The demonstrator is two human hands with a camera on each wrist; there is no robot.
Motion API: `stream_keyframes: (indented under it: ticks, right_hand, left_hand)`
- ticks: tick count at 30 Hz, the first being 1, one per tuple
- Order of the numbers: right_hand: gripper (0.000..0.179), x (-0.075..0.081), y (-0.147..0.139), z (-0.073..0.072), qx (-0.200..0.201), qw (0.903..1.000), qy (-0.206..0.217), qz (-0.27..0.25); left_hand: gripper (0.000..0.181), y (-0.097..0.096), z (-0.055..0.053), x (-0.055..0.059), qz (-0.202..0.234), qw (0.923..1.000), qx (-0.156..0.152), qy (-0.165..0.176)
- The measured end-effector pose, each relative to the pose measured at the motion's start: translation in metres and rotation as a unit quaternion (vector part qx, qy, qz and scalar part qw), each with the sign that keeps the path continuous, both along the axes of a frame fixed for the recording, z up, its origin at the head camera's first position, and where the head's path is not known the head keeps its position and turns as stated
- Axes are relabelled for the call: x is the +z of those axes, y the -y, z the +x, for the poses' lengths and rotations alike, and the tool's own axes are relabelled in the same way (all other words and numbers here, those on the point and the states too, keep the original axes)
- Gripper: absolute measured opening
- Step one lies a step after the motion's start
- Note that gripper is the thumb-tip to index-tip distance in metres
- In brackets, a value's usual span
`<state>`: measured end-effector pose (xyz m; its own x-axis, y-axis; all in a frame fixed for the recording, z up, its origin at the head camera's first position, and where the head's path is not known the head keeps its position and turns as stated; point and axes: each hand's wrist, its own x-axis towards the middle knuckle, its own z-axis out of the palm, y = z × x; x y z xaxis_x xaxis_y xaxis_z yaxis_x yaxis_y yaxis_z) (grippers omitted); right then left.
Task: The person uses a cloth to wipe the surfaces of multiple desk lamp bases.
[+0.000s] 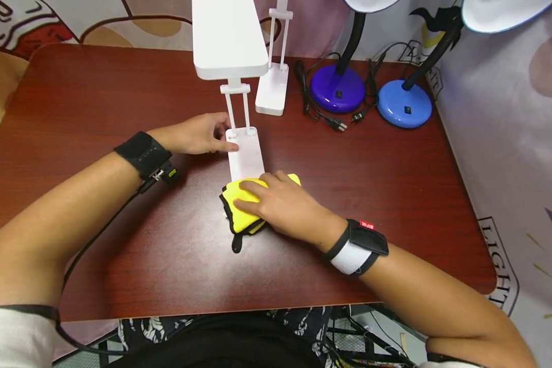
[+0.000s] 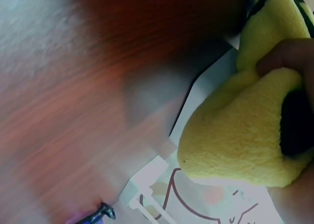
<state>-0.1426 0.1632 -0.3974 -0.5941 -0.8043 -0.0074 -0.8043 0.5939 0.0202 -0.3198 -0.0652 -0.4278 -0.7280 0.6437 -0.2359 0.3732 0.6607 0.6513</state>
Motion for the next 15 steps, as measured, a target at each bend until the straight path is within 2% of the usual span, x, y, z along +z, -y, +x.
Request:
stream_keyframes:
  ticks: [6, 10, 13, 15]
  right_hand:
    - [0.057, -0.001, 0.007, -0.002, 0.016, 0.9996, 0.008, -0.022]
    - [0.058, 0.001, -0.002, -0.003, 0.010, 0.9994, 0.024, -0.022]
    - [0.060, 0.003, -0.017, -0.004, -0.014, 0.9969, 0.062, -0.046]
    - [0.060, 0.003, -0.027, -0.007, -0.057, 0.9883, 0.098, -0.102]
  left_hand:
    - [0.057, 0.002, -0.001, 0.001, -0.003, 1.0000, 0.001, 0.008]
    - [0.056, 0.002, -0.001, 0.001, -0.001, 0.9999, 0.000, 0.010]
    - [0.055, 0.001, -0.001, 0.001, -0.001, 0.9999, -0.001, 0.012]
    - [0.054, 0.001, 0.000, 0.002, 0.004, 0.9999, -0.001, 0.013]
